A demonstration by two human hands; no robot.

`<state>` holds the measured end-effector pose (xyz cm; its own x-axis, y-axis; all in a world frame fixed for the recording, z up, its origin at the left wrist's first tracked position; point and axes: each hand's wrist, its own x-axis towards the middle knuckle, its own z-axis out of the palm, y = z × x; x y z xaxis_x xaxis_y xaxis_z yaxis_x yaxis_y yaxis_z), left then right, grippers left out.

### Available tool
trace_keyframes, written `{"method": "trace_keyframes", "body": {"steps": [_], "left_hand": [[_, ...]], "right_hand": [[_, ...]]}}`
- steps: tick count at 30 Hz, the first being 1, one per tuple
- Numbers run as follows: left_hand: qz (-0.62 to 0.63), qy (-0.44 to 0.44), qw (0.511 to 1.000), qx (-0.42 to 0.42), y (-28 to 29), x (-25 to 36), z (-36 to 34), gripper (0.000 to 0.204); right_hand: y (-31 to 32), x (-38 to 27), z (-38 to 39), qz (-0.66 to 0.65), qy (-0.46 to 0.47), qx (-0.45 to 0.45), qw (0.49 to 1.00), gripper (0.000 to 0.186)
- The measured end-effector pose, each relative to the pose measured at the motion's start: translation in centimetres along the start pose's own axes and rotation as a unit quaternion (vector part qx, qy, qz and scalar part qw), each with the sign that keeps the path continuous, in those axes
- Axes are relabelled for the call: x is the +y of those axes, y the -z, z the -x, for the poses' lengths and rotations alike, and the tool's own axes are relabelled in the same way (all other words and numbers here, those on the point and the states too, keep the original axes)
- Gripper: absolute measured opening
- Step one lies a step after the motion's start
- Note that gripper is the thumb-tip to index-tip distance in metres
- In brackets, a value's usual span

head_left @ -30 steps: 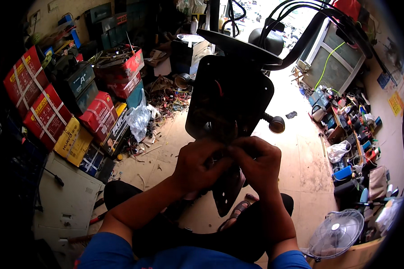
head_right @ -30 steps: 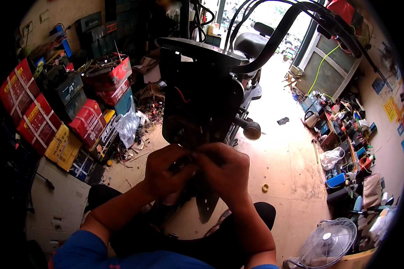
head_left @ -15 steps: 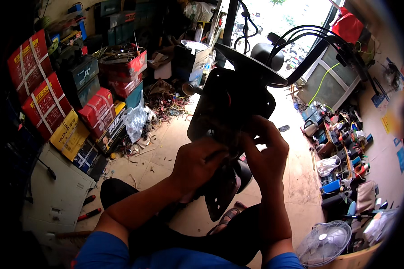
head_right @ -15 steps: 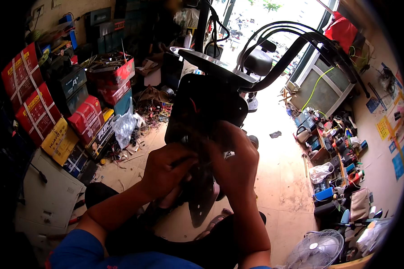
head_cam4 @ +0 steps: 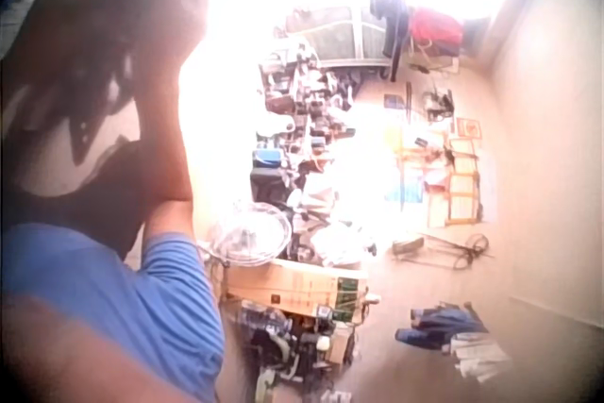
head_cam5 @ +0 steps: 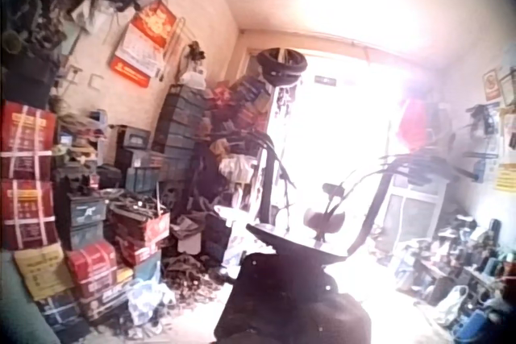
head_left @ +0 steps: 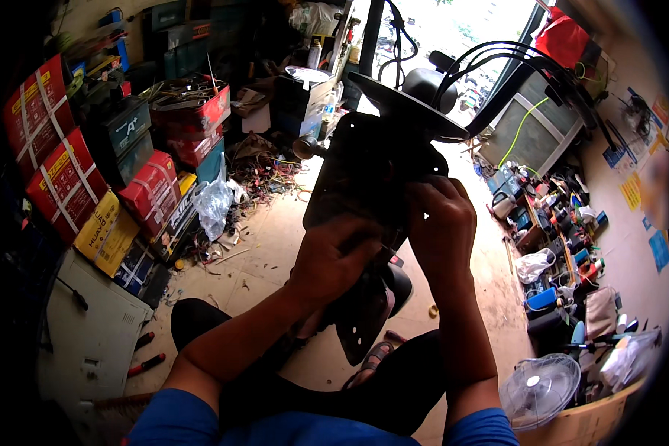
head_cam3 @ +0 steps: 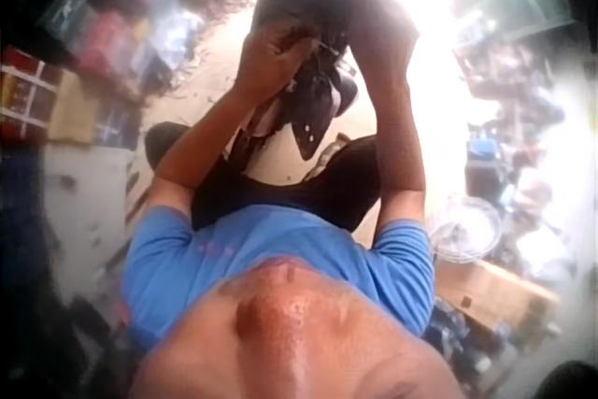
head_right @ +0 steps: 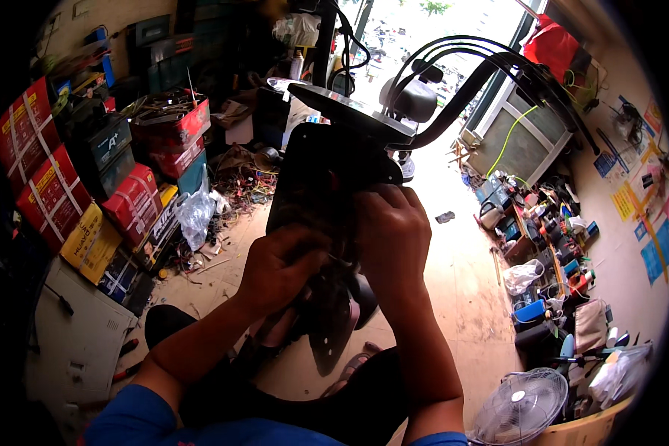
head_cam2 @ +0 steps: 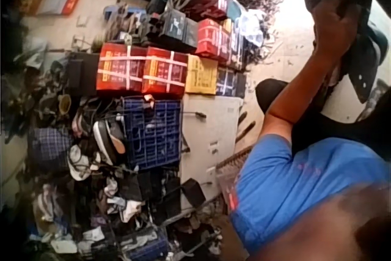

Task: The person detaches the headlight assembly from an electric scooter and manipulates the internal wiring and connections.

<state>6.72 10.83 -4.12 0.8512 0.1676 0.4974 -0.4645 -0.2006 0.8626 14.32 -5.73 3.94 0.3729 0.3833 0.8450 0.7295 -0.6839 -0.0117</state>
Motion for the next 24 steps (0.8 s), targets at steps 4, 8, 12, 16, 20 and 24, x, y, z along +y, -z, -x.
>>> {"method": "trace_keyframes", "body": {"steps": [4,8,12,16,20,24], "left_hand": [[0.022,0.021,0.999,-0.031,0.4,0.3,-0.1,0.017],[0.024,0.018,0.999,-0.042,0.2,0.1,0.0,0.015],[0.067,0.12,0.99,-0.03,0.1,0.6,-0.1,0.017],[0.121,0.152,0.98,-0.052,0.6,-0.4,-0.1,0.02],[0.076,0.117,0.985,-0.104,0.9,-0.4,-0.7,0.021],[0.03,0.124,0.976,-0.177,1.5,0.6,-1.2,0.023]], "right_hand": [[-0.1,-1.1,-0.2,0.022,-0.005,-0.021,1.0,0.015],[-0.4,-1.8,-0.4,-0.124,-0.132,-0.042,0.983,0.022],[-1.1,-2.2,-0.3,-0.25,-0.168,-0.049,0.952,0.023],[-0.3,-2.7,-1.1,-0.236,-0.205,-0.086,0.946,0.021],[0.1,-2.3,-0.3,-0.224,-0.25,-0.074,0.939,0.016],[0.0,-1.6,2.5,-0.193,-0.216,-0.016,0.957,0.015]]}}
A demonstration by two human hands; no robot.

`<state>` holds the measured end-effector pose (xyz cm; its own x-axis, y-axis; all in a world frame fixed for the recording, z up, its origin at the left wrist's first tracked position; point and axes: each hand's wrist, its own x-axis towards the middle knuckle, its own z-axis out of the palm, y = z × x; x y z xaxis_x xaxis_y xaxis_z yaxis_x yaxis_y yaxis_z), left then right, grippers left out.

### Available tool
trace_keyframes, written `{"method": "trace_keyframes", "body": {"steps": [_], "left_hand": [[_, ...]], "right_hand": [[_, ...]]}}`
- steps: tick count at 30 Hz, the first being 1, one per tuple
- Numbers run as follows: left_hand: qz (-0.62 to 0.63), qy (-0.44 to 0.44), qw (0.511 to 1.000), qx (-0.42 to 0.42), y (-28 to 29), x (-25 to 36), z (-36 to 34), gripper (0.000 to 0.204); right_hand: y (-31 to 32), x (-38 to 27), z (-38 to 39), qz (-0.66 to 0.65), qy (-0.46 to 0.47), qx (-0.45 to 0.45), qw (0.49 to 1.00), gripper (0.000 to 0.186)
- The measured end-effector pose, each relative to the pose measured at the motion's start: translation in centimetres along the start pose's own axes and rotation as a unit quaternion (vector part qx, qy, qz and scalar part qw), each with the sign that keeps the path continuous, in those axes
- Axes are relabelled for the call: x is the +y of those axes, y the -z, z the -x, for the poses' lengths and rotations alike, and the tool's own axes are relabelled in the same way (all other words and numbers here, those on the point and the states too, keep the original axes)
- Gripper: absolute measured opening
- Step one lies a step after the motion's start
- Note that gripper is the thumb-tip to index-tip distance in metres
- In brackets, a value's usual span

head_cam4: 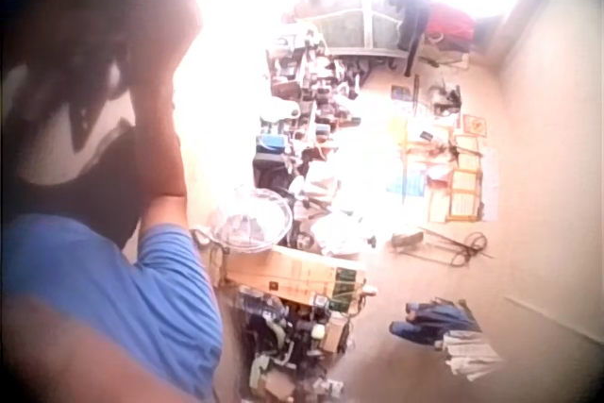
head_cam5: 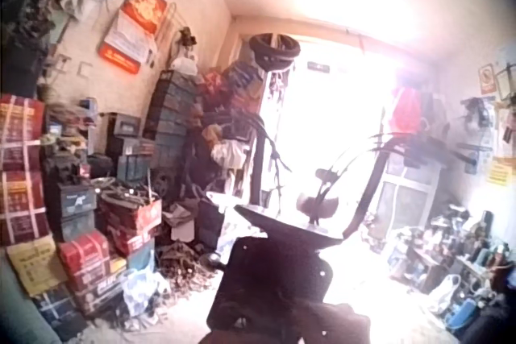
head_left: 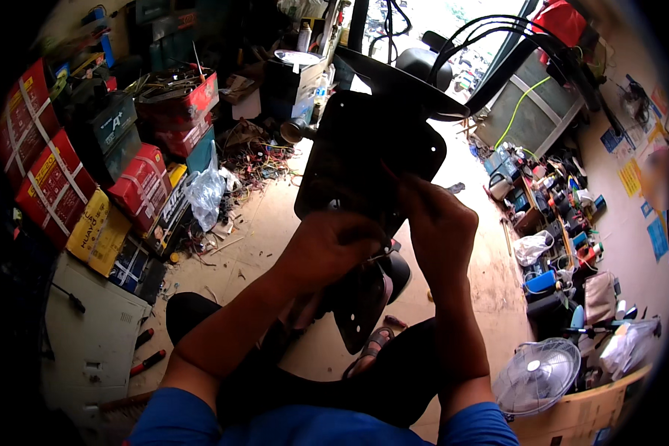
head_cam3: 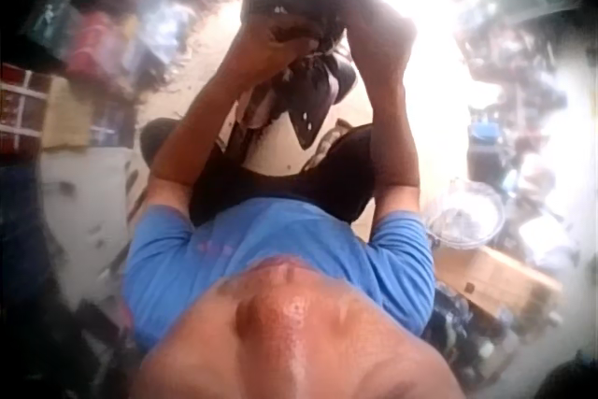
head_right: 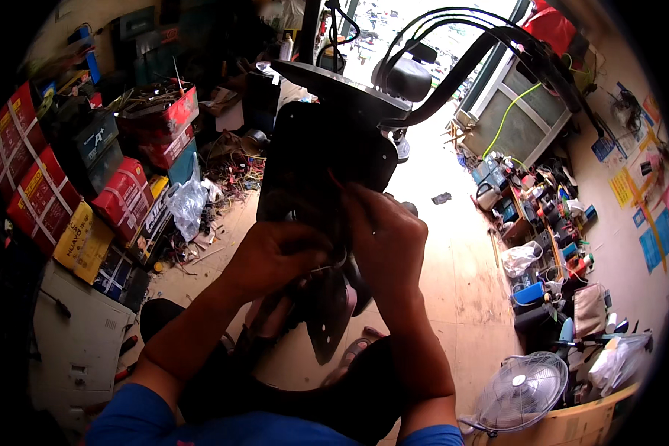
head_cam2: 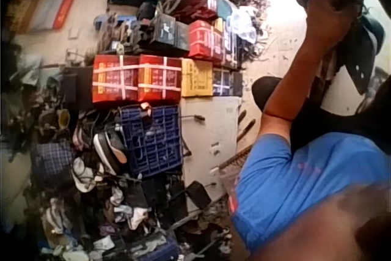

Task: The person detaches the headlight assembly from an electric scooter and manipulates the internal wiring and connections.

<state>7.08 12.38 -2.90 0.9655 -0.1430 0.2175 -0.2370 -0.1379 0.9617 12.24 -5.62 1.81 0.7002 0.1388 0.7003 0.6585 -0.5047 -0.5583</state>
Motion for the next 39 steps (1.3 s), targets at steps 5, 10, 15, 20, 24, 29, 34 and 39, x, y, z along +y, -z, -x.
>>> {"method": "trace_keyframes", "body": {"steps": [5,10,15,20,24,29,34,39], "left_hand": [[0.001,-0.042,0.999,-0.027,-0.9,-0.7,0.1,0.023],[-0.05,-0.133,0.989,-0.042,-1.3,-2.2,-0.4,0.02],[0.0,0.036,0.999,-0.002,-1.4,-0.5,-0.3,0.018],[0.151,0.11,0.982,0.006,-0.8,-1.1,-0.9,0.017],[0.253,0.107,0.962,0.008,-0.8,-1.2,-1.0,0.018],[0.326,0.094,0.94,0.024,-1.5,-1.7,-1.7,0.023],[0.372,0.088,0.922,0.056,-1.1,-1.3,-2.1,0.023],[0.332,0.063,0.938,0.074,-1.2,-1.3,-2.4,0.025]], "right_hand": [[-0.6,0.6,1.8,-0.062,-0.092,0.024,0.994,0.015],[-1.0,1.2,2.7,-0.128,-0.153,0.014,0.98,0.014],[-1.2,2.6,3.0,-0.215,-0.166,0.002,0.962,0.014],[-1.4,2.8,3.2,-0.225,-0.165,0.005,0.96,0.012],[-1.1,1.5,3.1,-0.093,-0.1,0.026,0.99,0.012],[-1.7,3.3,3.1,-0.026,0.086,0.083,0.993,0.016],[-1.7,3.4,2.6,0.028,0.174,0.091,0.98,0.016],[-1.3,3.3,2.1,0.089,0.253,0.081,0.96,0.016]]}}
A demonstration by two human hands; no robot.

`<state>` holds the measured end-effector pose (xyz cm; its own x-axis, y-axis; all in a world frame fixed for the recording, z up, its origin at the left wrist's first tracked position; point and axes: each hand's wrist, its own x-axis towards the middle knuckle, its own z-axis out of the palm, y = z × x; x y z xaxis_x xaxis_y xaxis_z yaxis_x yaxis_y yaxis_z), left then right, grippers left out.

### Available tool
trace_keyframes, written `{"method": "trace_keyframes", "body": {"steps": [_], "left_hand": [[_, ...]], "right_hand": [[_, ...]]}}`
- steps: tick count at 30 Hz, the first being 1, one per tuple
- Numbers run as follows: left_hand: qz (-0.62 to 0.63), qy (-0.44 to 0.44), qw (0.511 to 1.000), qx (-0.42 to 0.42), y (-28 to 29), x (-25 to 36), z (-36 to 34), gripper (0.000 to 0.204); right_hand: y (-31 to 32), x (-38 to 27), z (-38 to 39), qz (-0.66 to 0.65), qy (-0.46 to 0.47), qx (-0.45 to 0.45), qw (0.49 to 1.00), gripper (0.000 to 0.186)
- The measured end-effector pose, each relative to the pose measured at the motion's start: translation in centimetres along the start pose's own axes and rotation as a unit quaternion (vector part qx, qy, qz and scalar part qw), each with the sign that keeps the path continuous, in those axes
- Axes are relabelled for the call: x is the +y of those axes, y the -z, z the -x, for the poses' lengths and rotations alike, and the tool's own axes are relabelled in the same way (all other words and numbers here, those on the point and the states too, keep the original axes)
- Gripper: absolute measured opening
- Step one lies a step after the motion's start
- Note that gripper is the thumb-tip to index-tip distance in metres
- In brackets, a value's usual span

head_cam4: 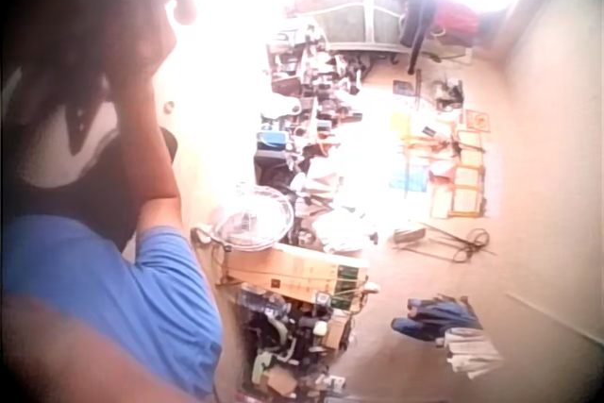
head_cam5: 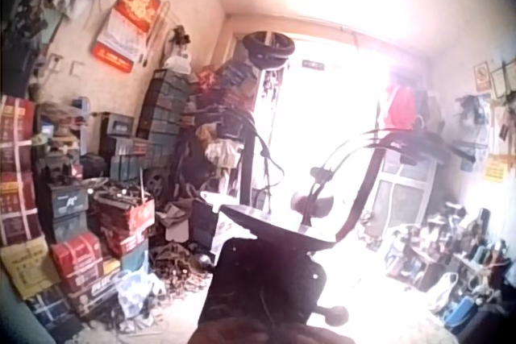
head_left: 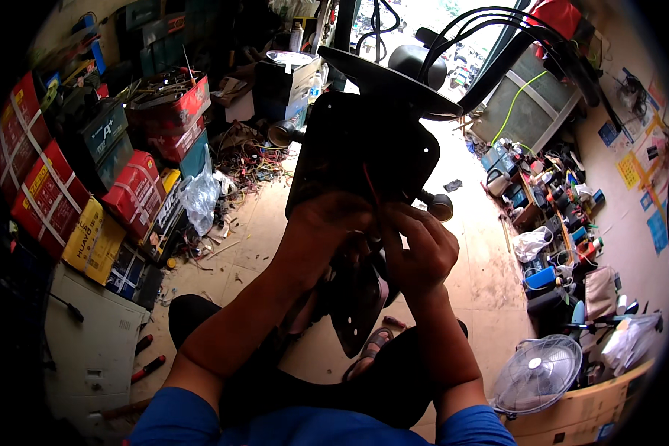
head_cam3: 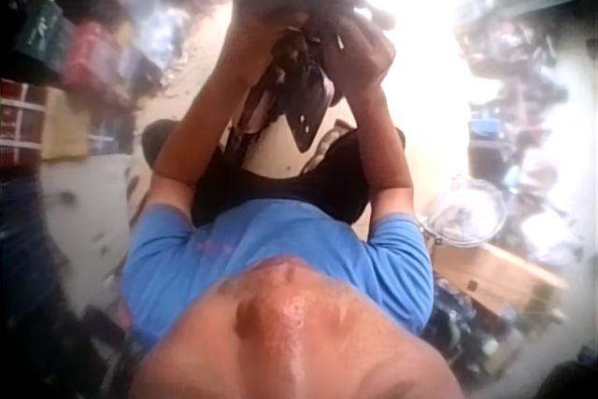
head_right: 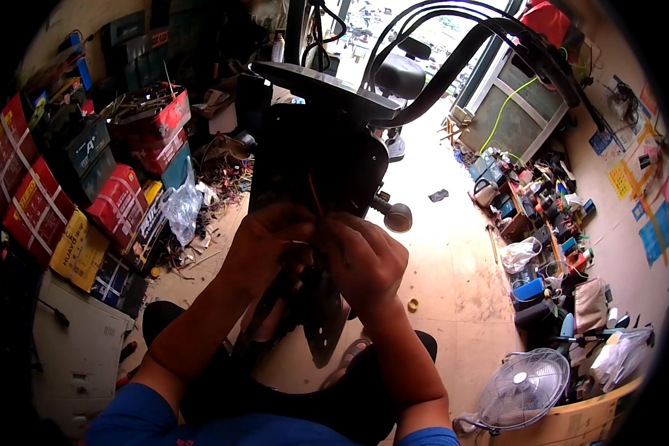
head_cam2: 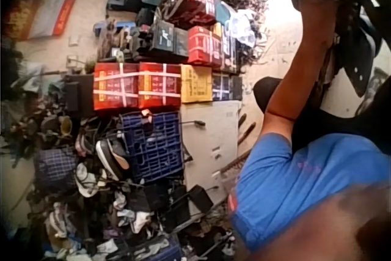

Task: The person detaches the headlight assembly from an electric scooter and manipulates the internal wiring and connections.

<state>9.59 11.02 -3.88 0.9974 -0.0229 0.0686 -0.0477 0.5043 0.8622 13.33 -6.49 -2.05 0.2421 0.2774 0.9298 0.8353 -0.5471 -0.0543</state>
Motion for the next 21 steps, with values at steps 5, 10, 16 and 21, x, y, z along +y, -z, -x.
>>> {"method": "trace_keyframes", "body": {"steps": [5,10,16,21], "left_hand": [[-0.021,0.002,1.0,-0.008,0.2,0.5,0.0,0.022],[-0.029,0.009,0.999,-0.011,0.2,0.8,-0.1,0.02],[-0.03,0.006,0.999,-0.027,0.2,0.7,-0.5,0.021],[-0.05,0.005,0.998,-0.026,0.2,0.8,-0.4,0.026]], "right_hand": [[0.4,0.5,-0.5,0.024,0.072,-0.021,0.997,0.02],[1.0,1.1,-0.9,0.06,0.129,-0.05,0.989,0.021],[1.7,1.4,-1.9,0.09,0.206,-0.091,0.97,0.02],[2.2,1.3,-2.3,0.075,0.216,-0.143,0.963,0.022]]}}
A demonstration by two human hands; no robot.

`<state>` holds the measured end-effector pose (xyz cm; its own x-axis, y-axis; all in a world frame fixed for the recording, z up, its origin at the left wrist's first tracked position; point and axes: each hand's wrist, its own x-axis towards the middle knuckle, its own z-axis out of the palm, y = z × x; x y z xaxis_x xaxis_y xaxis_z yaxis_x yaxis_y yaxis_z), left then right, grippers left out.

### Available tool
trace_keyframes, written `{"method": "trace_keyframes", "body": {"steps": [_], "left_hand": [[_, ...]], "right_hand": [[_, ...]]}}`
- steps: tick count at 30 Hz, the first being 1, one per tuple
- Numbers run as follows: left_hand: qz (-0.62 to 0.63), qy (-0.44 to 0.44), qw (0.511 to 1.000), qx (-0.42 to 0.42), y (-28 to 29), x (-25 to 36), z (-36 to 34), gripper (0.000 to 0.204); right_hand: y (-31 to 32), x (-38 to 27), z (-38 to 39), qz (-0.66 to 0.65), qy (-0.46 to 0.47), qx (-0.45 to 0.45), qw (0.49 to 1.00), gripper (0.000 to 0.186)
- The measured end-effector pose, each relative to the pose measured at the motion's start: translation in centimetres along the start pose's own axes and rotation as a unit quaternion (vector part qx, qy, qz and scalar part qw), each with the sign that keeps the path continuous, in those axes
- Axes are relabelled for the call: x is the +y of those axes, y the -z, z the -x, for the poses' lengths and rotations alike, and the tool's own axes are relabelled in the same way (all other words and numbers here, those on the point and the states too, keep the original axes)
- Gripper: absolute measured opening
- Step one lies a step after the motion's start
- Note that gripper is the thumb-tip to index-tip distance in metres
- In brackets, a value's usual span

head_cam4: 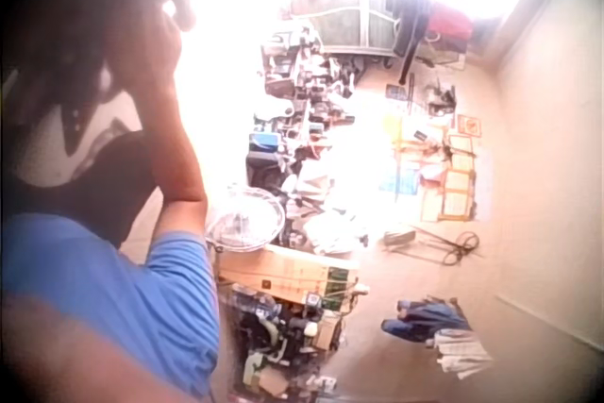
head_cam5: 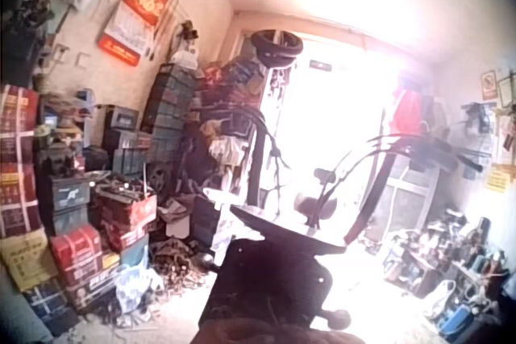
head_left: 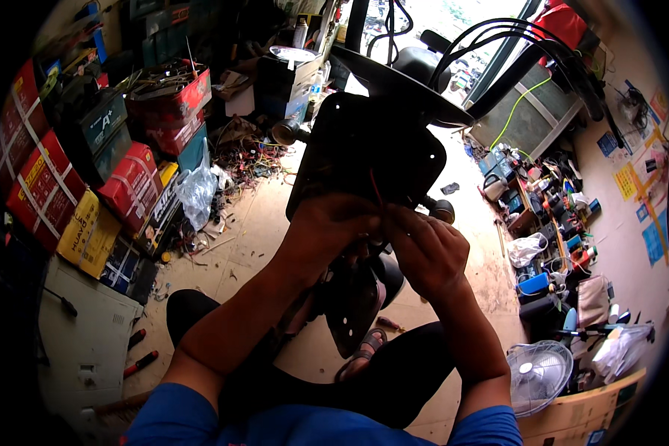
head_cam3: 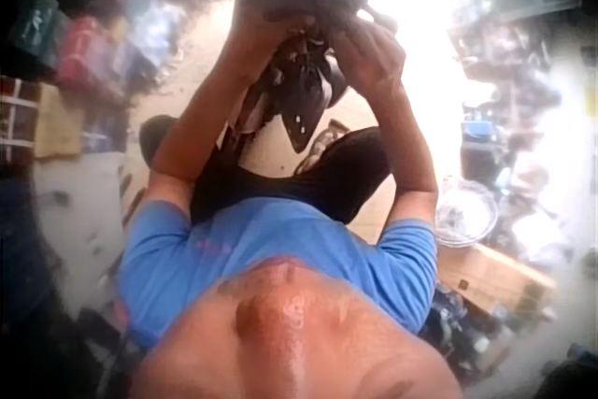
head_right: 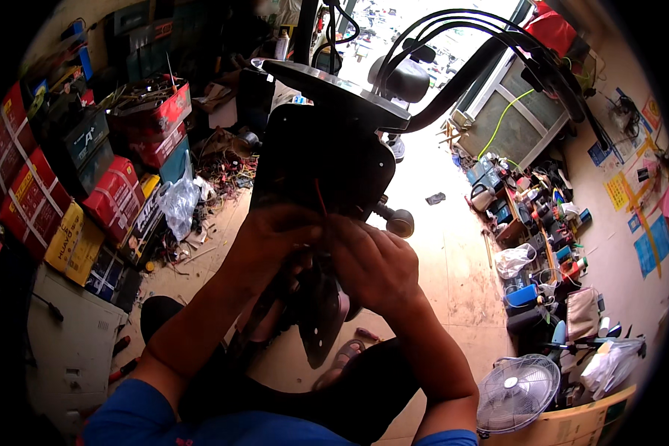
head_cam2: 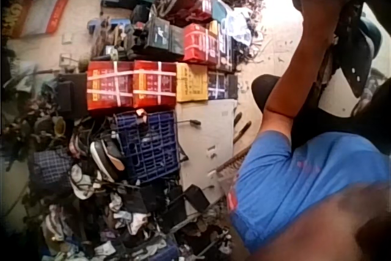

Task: The person detaches the headlight assembly from an electric scooter and manipulates the internal wiring and connections.

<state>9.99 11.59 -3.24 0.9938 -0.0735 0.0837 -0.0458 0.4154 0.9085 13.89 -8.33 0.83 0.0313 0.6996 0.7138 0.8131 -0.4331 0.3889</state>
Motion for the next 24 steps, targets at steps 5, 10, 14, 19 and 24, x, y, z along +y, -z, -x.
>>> {"method": "trace_keyframes", "body": {"steps": [5,10,14,19,24], "left_hand": [[0.016,0.006,1.0,-0.021,-0.1,0.2,0.2,0.027],[0.024,0.004,1.0,-0.015,0.2,-0.2,0.2,0.027],[0.045,0.017,0.999,-0.011,0.3,-0.3,0.1,0.025],[0.043,0.019,0.999,0.005,0.2,-0.7,-0.3,0.023],[0.022,0.009,1.0,0.01,0.1,-0.4,-0.3,0.024]], "right_hand": [[-0.7,-0.2,0.5,-0.018,-0.043,0.022,0.999,0.024],[-1.0,-1.3,-0.4,-0.05,-0.105,0.048,0.992,0.022],[-1.4,-1.7,0.0,-0.079,-0.16,0.059,0.982,0.02],[-1.5,-1.8,0.2,-0.057,-0.186,0.061,0.979,0.016],[-0.9,-1.5,-0.1,-0.071,-0.189,0.021,0.979,0.015]]}}
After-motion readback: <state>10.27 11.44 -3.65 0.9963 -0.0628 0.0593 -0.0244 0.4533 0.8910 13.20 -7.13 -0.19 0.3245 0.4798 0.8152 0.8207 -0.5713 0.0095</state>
